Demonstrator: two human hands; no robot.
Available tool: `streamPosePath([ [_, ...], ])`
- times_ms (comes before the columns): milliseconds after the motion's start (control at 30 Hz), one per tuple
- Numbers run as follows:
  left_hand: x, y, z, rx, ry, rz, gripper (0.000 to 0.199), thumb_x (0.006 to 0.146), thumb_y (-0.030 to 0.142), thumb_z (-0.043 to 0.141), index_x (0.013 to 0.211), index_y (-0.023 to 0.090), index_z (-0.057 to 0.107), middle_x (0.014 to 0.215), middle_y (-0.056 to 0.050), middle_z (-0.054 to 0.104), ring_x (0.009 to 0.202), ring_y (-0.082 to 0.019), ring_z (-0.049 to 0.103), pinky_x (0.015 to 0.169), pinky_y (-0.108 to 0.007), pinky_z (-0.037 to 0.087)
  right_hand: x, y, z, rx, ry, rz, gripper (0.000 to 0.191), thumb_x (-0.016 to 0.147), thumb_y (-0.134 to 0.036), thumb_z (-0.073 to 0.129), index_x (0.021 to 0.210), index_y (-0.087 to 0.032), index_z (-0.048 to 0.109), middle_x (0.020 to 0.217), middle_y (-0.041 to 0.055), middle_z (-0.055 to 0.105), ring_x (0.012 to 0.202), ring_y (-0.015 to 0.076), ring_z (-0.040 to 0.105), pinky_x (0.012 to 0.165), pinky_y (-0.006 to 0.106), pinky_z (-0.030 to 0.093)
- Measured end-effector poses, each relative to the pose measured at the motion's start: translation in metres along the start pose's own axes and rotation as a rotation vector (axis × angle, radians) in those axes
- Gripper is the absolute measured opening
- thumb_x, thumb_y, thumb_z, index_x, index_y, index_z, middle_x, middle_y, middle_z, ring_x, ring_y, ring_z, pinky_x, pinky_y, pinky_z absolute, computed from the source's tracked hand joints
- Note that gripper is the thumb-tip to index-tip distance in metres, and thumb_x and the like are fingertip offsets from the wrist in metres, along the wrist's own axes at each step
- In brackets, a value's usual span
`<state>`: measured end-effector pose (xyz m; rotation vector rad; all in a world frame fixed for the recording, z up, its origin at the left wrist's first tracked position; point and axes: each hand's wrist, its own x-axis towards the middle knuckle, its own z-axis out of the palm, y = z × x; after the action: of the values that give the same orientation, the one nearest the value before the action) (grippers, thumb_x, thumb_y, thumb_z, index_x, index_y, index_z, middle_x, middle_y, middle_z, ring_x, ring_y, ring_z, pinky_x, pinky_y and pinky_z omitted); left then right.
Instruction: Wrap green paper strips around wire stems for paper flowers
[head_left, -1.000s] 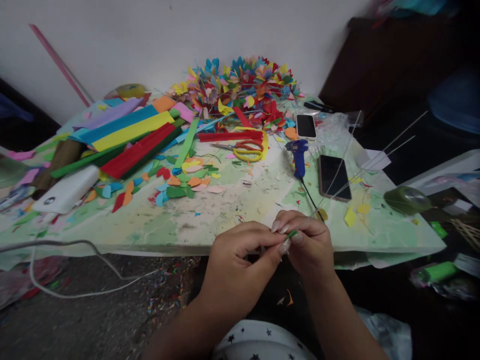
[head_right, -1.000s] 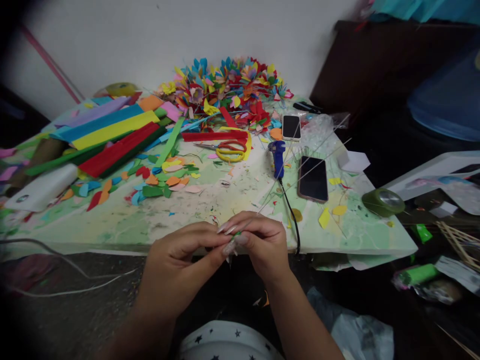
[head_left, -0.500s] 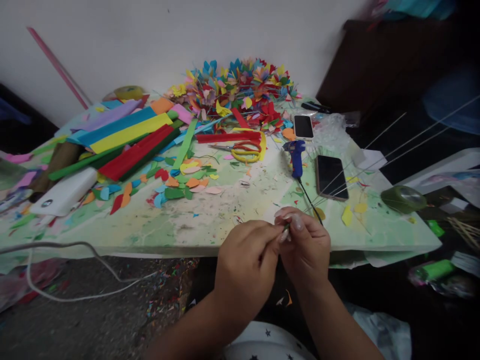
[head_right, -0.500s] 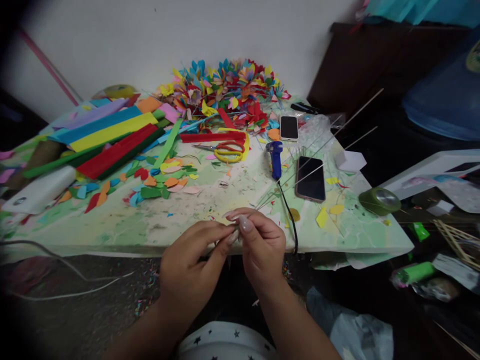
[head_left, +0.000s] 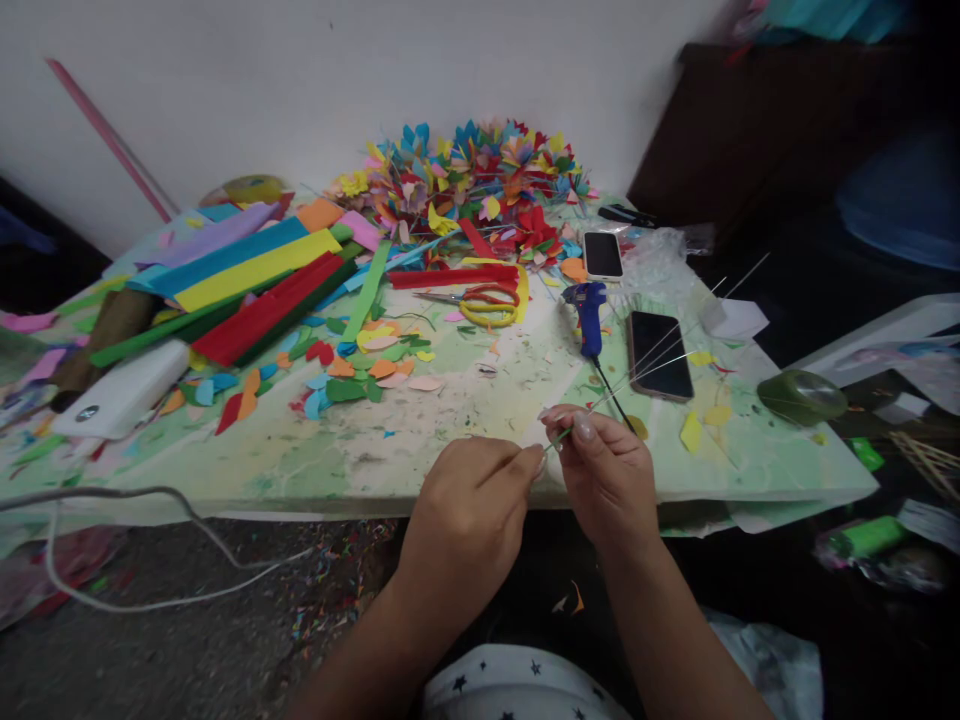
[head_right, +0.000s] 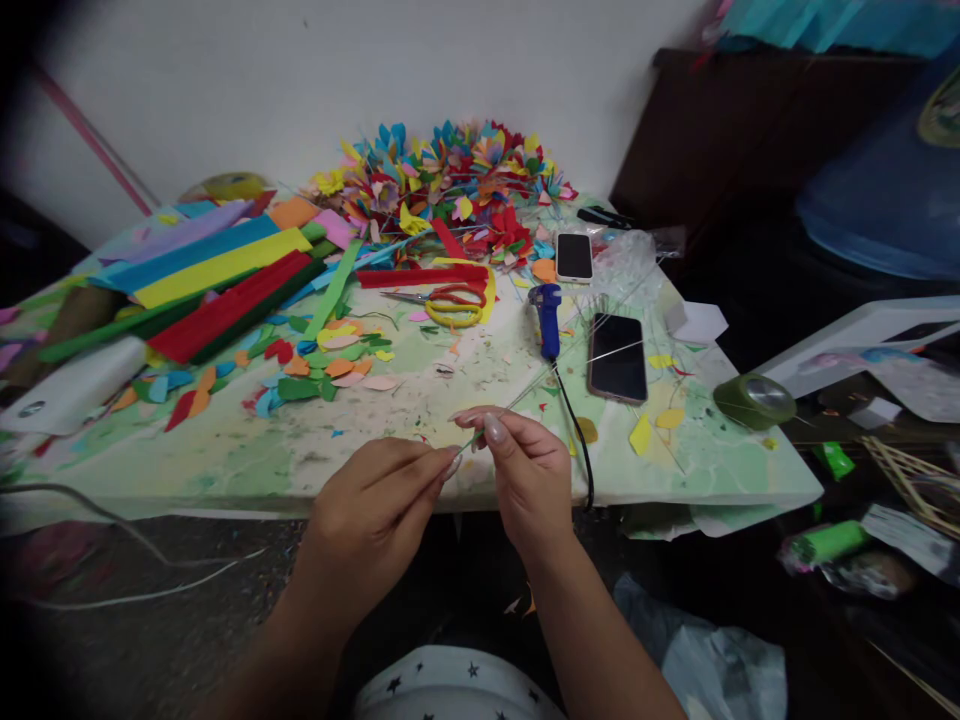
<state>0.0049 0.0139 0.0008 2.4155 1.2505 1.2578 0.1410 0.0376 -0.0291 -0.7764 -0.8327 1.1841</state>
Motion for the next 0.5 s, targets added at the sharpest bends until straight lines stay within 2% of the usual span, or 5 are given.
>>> streamPosePath([
  [100, 0.000, -0.001, 0.002, 0.068, 0.016, 0.010, 0.016, 0.084, 0.008, 0.055, 0.094, 0.013, 0.067, 0.081, -0.007, 0.069, 0.079, -0.018, 0.062, 0.073, -0.032, 0.050, 0.000, 0.001, 0.001, -0.024, 0.025, 0.013, 0.008, 0.079, -0.027, 0.067, 0.078, -0.024, 0.074, 0.085, 0.0025, 0.073, 0.086, 0.0160, 0.063, 0.075, 0.029, 0.045],
  [233, 0.000, -0.003, 0.008, 0.034, 0.006, -0.064, 0.015, 0.085, 0.011, 0.054, 0.092, 0.015, 0.067, 0.079, -0.006, 0.068, 0.076, -0.017, 0.061, 0.071, -0.032, 0.050, 0.000, 0.002, 0.003, 0.009, 0.027, 0.017, 0.009, 0.080, -0.026, 0.065, 0.074, -0.023, 0.070, 0.081, 0.0021, 0.070, 0.083, 0.0155, 0.061, 0.079, 0.031, 0.044],
  [400, 0.001, -0.003, 0.013, -0.127, -0.113, -0.178, 0.018, 0.084, 0.009, 0.052, 0.092, 0.015, 0.068, 0.076, -0.005, 0.065, 0.074, -0.017, 0.060, 0.067, -0.030, 0.048, 0.001, 0.001, 0.004, 0.053, 0.062, -0.011, 0.013, 0.078, -0.028, 0.067, 0.067, -0.020, 0.064, 0.071, 0.0000, 0.062, 0.072, 0.0122, 0.054, 0.073, 0.027, 0.042],
  [500, 0.002, -0.003, 0.015, -0.273, -0.111, -0.270, 0.019, 0.083, 0.008, 0.054, 0.091, 0.017, 0.068, 0.079, -0.005, 0.066, 0.076, -0.016, 0.060, 0.069, -0.028, 0.048, 0.002, 0.001, 0.004, 0.086, 0.050, 0.033, 0.015, 0.077, -0.028, 0.068, 0.066, -0.020, 0.063, 0.070, -0.0006, 0.060, 0.070, 0.0115, 0.053, 0.070, 0.025, 0.042],
])
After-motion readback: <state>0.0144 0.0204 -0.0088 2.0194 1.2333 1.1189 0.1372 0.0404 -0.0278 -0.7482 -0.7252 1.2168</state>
